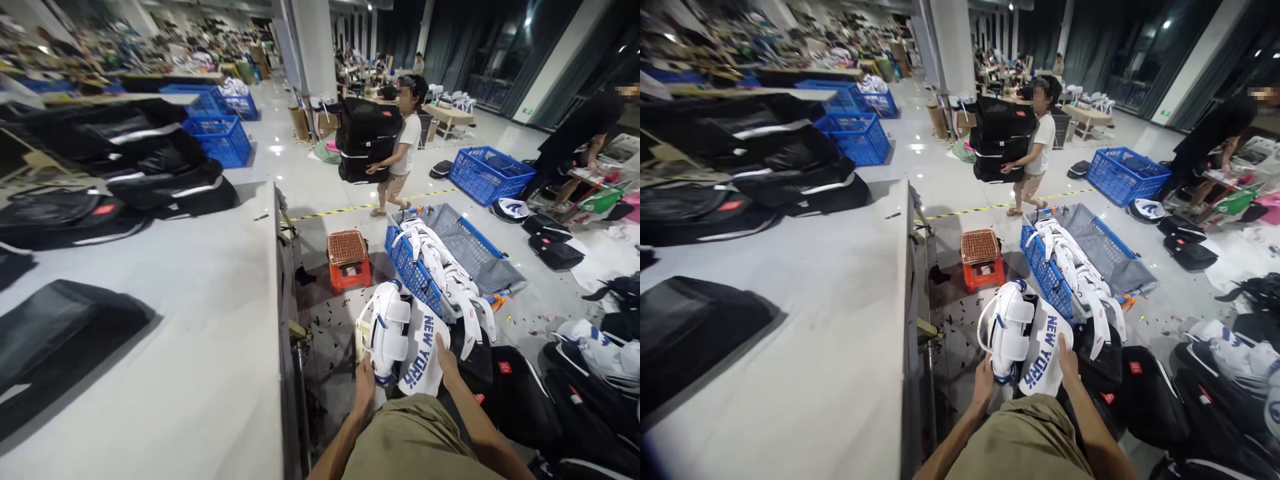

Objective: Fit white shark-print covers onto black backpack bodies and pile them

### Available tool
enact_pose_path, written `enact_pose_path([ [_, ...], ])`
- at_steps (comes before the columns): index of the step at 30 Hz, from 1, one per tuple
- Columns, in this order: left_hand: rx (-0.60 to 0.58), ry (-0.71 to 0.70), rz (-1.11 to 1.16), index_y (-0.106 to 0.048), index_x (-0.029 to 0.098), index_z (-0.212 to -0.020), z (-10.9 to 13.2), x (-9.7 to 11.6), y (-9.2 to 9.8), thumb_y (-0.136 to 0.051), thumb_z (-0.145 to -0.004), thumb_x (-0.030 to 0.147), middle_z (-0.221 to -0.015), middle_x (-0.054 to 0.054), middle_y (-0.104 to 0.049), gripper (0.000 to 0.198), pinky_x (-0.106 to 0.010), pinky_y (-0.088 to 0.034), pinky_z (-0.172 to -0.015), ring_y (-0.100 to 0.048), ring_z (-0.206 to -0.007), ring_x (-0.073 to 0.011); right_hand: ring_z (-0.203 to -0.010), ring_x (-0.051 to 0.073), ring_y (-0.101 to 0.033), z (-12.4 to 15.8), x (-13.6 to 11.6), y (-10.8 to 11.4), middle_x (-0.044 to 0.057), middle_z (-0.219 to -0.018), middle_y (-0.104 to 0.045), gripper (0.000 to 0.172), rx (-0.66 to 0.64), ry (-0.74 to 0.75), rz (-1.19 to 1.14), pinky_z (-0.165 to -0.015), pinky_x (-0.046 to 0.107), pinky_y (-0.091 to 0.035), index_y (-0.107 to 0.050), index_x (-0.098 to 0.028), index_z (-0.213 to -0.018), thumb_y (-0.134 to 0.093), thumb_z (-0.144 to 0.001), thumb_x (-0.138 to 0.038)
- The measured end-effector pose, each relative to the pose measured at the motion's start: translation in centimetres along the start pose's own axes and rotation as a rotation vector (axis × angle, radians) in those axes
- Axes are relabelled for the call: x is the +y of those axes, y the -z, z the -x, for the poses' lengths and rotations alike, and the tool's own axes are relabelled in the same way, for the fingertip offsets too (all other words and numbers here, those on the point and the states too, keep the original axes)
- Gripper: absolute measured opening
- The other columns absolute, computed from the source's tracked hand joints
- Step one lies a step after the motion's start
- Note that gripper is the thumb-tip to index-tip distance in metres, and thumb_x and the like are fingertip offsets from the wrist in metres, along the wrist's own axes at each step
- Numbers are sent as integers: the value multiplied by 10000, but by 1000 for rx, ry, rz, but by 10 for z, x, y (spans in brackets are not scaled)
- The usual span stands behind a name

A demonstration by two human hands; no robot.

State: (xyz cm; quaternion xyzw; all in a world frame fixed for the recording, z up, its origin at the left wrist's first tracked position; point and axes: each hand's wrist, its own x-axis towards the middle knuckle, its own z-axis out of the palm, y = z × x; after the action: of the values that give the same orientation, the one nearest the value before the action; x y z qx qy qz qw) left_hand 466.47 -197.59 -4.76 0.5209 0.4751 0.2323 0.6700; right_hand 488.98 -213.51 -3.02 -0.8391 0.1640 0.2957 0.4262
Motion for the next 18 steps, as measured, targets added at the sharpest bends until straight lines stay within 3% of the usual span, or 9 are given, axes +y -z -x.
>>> enact_pose_path([
  [2,-5,25,26,-620,221,-722,2,1,-2,-552,-713,1110,-704,-58,-630,892,-389,-542,-775,-592,-780,-250,-1212,406,-830,9,-24,-6,305,-1220,-832,921,-15,-76,-101,-937,422,-712,-783,-46,-1244,-612,-888,-878],
  [4,22,53,40,-592,236,-739,2,6,3,-544,-677,1134,-674,-35,-601,901,-402,-557,-763,-609,-750,-253,-1158,378,-847,19,-57,-10,277,-1236,-840,889,-54,-38,-236,-886,417,-727,-753,-58,-1306,-569,-936,-845],
  [7,128,51,7,-608,244,-854,2,25,21,-578,-724,1066,-729,-39,-653,833,-422,-594,-762,-688,-762,-279,-1325,368,-781,41,-106,-14,214,-1363,-826,873,-69,244,-329,-1062,430,-685,-747,-129,-1347,-599,-913,-871],
  [9,229,-50,-45,-669,228,-1046,6,47,36,-588,-869,921,-969,-114,-783,720,-453,-629,-897,-780,-963,-320,-1452,369,-699,60,-134,-13,171,-1422,-813,832,-55,466,-292,-1223,442,-591,-786,-170,-1293,-690,-855,-871],
  [11,329,-229,-116,-678,224,-1257,13,76,46,-550,-1028,730,-1273,-166,-808,570,-491,-608,-1081,-779,-1215,-326,-1419,371,-710,82,-158,-8,144,-1342,-844,755,-136,644,-274,-1222,459,-583,-821,-193,-1213,-750,-833,-841],
  [14,356,-619,-347,-691,224,-1367,22,126,45,-502,-1149,466,-1383,-156,-801,377,-512,-582,-1166,-751,-1311,-301,-1056,346,-796,124,-189,10,116,-993,-862,634,-373,812,-253,-904,416,-674,-835,-218,-1034,-772,-855,-823],
  [16,227,-971,-626,-728,219,-1360,22,156,32,-533,-1143,302,-1379,-141,-811,304,-494,-575,-1187,-741,-1328,-287,-759,281,-711,160,-206,24,87,-766,-772,635,-507,850,-149,-667,365,-604,-785,-215,-876,-782,-838,-849],
  [18,7,-1275,-930,-778,212,-1276,19,178,15,-610,-1094,211,-1363,-127,-822,248,-474,-545,-1239,-734,-1348,-280,-619,197,-557,199,-217,36,41,-650,-654,657,-682,917,28,-563,315,-486,-696,-211,-749,-801,-808,-857],
])
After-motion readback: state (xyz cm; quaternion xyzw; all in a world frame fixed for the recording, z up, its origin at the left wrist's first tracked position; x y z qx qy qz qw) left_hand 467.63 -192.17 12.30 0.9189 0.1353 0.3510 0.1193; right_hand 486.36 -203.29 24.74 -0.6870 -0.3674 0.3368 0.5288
